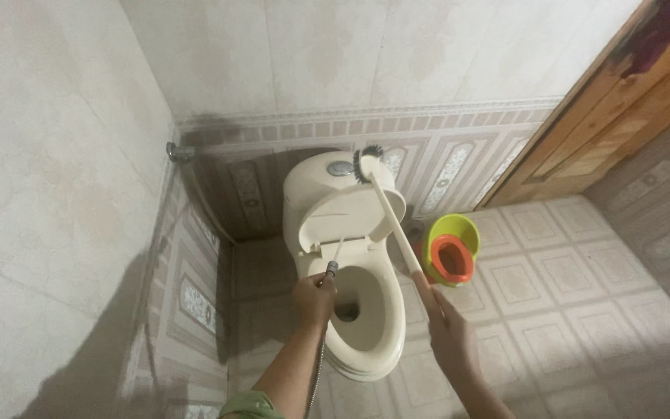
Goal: The person scrubs the inside of a toilet bowl with a toilet brush and a handheld bidet sprayer, then rinses the brush and the toilet seat. Finally, they use a squeegee to wipe water from the tiled floor.
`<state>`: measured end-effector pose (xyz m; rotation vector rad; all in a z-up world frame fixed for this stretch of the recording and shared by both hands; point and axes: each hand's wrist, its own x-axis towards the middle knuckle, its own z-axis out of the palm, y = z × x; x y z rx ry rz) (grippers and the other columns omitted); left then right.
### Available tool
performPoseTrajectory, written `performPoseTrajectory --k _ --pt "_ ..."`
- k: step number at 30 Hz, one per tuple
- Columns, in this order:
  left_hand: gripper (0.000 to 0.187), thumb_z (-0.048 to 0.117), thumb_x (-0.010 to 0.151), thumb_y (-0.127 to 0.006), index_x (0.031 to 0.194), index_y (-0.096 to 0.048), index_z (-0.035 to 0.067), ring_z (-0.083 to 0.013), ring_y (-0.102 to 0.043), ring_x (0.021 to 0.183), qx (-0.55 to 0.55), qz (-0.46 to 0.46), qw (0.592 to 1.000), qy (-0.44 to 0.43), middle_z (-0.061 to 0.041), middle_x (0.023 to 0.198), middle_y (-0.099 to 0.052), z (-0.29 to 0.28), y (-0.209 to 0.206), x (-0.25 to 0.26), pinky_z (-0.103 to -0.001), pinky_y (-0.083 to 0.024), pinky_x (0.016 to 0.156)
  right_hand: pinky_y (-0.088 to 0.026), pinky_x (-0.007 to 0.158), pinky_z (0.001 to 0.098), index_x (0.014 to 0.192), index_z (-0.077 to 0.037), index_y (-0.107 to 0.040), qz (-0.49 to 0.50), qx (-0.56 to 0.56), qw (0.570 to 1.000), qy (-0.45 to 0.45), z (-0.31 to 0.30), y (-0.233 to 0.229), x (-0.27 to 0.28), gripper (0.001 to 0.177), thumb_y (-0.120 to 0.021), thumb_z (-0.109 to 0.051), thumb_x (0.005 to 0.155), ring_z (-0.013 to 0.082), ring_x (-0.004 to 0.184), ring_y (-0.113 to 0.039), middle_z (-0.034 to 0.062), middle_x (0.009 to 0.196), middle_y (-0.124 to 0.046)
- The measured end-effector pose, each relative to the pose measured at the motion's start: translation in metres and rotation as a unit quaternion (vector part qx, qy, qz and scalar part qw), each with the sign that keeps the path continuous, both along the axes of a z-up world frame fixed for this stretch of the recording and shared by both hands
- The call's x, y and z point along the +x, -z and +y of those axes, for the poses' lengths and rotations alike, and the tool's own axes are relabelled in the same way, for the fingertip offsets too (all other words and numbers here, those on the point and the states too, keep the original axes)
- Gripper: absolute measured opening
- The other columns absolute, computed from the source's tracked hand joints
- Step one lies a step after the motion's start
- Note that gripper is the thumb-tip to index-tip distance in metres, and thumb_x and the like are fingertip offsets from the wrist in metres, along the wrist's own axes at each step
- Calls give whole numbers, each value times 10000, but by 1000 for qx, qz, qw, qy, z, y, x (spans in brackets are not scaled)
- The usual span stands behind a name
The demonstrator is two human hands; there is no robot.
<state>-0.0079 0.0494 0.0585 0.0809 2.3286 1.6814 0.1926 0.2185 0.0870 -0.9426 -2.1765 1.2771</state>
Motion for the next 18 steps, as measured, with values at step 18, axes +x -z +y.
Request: performPoseTrajectory --k 18 --pt "259 181 881 -661 1075 -803 83 -234 -722 692 -76 37 996 24 -128 747 -751 -35 72 82 -372 -545 690 -385 473 270 1426 -5 -499 2 -199 980 -23 -87 57 183 473 -537 -282 1044 113 558 -437 52 730 -545"
